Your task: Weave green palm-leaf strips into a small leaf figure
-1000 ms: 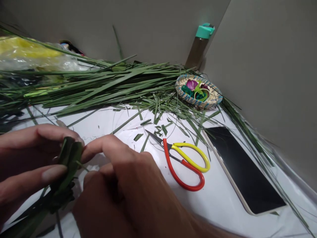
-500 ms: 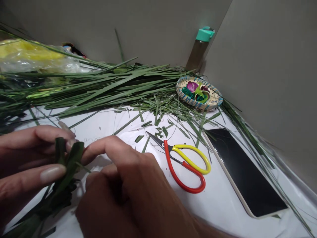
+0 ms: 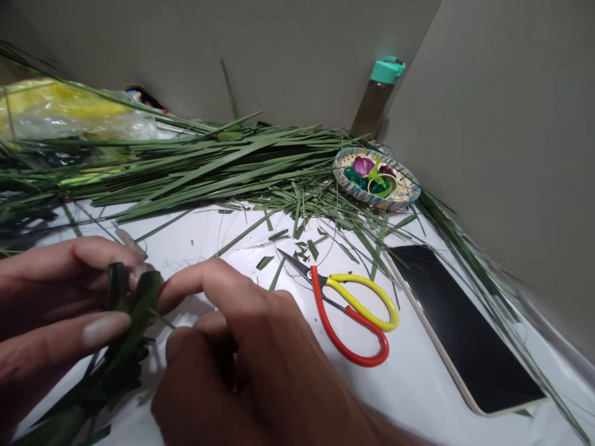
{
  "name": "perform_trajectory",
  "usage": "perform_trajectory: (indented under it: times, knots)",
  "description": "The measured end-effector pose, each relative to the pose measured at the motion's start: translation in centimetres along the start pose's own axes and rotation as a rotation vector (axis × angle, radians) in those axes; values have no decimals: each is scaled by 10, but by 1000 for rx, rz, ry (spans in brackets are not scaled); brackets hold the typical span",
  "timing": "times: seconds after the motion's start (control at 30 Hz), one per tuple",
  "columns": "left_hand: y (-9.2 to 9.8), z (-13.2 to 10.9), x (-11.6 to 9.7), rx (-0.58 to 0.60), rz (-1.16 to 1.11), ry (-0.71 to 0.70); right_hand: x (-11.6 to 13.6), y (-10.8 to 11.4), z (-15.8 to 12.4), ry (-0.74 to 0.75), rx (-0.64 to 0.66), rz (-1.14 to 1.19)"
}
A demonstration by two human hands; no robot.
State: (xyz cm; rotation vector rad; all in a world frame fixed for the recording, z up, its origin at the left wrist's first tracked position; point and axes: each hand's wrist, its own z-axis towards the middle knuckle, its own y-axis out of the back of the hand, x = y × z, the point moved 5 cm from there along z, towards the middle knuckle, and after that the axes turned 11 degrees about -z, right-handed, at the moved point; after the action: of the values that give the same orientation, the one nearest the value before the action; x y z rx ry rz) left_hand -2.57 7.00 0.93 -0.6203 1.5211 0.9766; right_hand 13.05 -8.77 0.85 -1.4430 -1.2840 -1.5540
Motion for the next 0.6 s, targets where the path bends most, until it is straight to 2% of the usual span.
perform_trajectory:
  times: [0.17, 0.5, 0.6]
  knots:
    - [-4, -2, 2, 8, -13, 7, 4, -4, 4, 9, 105, -98]
    - [-12, -7, 6, 22, -36, 36, 11, -1, 4, 98, 70, -192]
    - [-14, -7, 7, 23, -48, 48, 12, -4, 7, 75, 121, -159]
